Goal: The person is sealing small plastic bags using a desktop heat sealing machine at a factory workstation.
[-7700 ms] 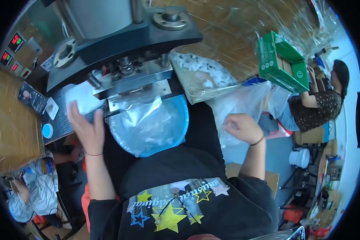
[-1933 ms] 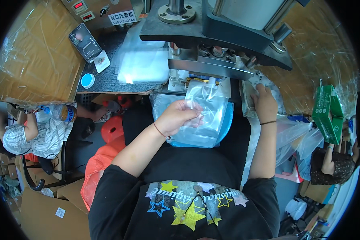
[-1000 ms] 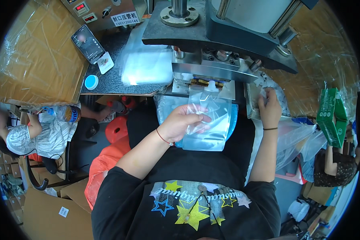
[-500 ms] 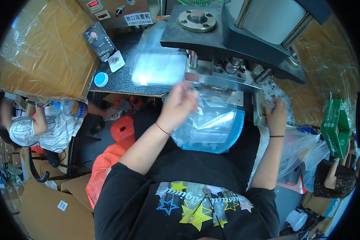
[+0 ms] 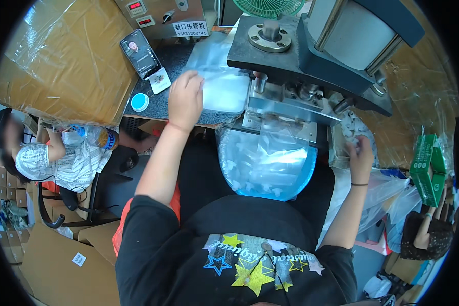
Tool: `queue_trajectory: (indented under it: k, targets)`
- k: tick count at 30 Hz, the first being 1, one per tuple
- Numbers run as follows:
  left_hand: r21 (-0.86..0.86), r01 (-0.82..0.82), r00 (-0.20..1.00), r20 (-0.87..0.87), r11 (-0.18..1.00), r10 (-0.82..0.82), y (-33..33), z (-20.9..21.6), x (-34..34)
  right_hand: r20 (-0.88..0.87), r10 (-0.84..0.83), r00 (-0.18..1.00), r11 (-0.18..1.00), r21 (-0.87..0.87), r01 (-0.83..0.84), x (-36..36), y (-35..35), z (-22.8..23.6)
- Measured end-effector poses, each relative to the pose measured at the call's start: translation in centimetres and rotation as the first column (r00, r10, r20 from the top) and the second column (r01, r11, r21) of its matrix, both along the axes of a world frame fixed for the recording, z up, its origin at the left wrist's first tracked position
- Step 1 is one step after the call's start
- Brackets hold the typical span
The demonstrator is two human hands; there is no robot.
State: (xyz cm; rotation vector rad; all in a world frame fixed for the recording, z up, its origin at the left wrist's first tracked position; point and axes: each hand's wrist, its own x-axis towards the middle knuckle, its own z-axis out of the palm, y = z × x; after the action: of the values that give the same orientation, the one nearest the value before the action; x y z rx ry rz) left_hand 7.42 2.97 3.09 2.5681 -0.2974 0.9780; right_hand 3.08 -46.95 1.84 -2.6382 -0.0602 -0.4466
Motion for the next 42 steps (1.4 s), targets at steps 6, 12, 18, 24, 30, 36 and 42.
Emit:
queue_trajectory:
  k: [6,12,18,24,30,36,42]
  targets:
    - [-0.837,0.14,0.805,-0.215,0.529,-0.553,-8.0,-0.6,-9.4,0.152,0.172,0.973,0.947,0.246,-0.206,-3.5,4.8,2.9]
    - [-0.897,0.093,0.563,-0.31,0.432,-0.766,-12.7,-0.3,-11.2,0.152,0.521,0.84,0.664,0.545,-0.511,-3.9,12.3,7.3]
    - [-0.945,0.02,0.458,-0.281,0.325,-0.844,-14.0,-0.9,-12.3,0.094,0.536,0.839,0.774,0.341,-0.533,-2.7,12.9,7.7]
    - [-0.972,-0.201,0.143,-0.149,0.118,-0.978,-15.7,-1.4,-12.9,-0.051,0.692,0.721,0.706,0.26,-0.659,-3.3,10.6,7.4]
    - [-0.923,-0.343,0.128,-0.232,0.176,-0.964,-15.3,-2.8,-12.5,-0.1,0.18,0.979,0.981,-0.05,-0.186,-7.7,4.9,9.7]
    - [-0.907,-0.421,0.33,-0.17,0.016,-0.929,-14.6,-3.3,-9.0,-0.633,-0.349,0.692,0.928,-0.336,0.161,-12.1,-12.5,1.2]
    - [-0.886,-0.455,0.403,-0.117,-0.088,-0.908,-14.7,-3.9,-5.8,-0.564,-0.422,0.71,0.879,-0.447,0.167,-11.5,-18.0,-14.7]
